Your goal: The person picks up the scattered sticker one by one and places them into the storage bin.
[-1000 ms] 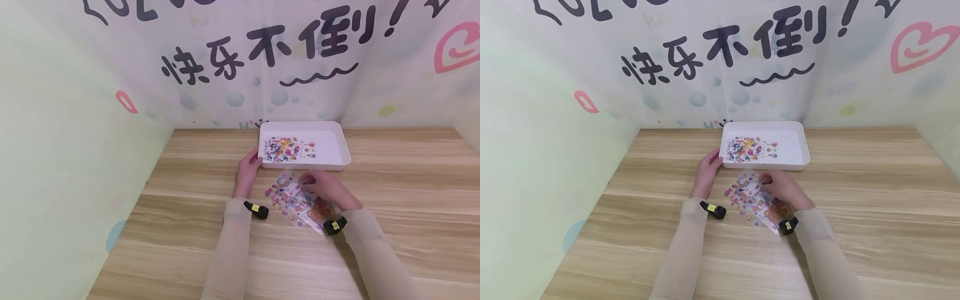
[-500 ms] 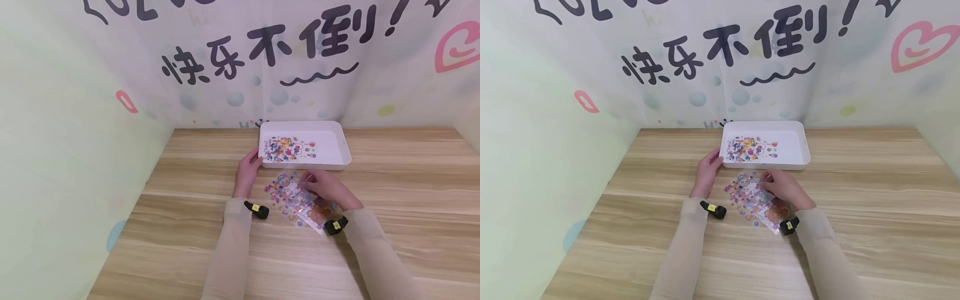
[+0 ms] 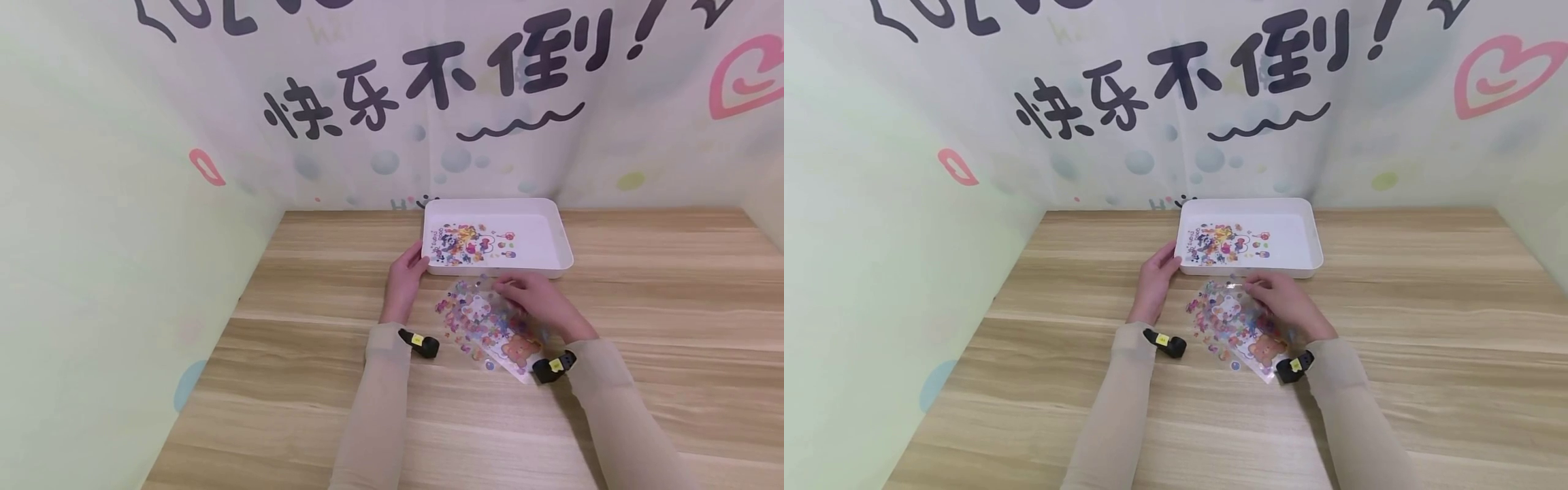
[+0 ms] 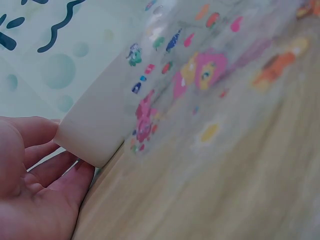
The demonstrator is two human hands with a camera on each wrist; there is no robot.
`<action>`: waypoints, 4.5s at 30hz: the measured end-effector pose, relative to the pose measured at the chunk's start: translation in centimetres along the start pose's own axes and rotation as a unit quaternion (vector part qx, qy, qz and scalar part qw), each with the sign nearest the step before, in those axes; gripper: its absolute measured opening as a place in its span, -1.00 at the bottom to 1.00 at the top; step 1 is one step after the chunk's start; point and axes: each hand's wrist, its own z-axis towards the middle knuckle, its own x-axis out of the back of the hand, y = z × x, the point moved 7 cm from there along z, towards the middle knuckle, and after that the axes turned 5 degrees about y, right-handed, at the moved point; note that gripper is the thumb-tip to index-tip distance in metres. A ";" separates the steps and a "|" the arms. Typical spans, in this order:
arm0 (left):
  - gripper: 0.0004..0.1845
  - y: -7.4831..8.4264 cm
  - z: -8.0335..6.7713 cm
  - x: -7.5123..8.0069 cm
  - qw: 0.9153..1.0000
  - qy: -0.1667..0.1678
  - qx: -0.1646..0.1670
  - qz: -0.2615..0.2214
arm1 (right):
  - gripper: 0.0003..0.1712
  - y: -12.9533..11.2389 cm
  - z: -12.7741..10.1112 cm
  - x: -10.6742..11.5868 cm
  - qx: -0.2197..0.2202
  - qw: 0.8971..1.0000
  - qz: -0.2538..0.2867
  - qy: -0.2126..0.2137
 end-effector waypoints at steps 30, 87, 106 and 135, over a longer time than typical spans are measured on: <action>-0.54 0.0 -0.1 0.1 1.000 0.003 0.003 0.016 | -0.55 0.5 0.0 2.5 -0.007 0.990 0.122 0.069; -0.56 -0.1 0.0 0.0 1.000 0.006 0.002 0.012 | -0.50 1.1 0.5 5.3 -0.074 0.953 0.225 0.186; -0.53 0.1 0.0 0.0 1.000 -0.005 0.005 -0.013 | -0.48 -0.2 2.9 5.6 -0.072 0.958 0.193 0.198; -0.54 1.4 -1.0 -0.1 1.000 -0.014 0.014 -0.008 | -0.54 -0.4 6.3 3.8 -0.103 0.953 0.195 0.207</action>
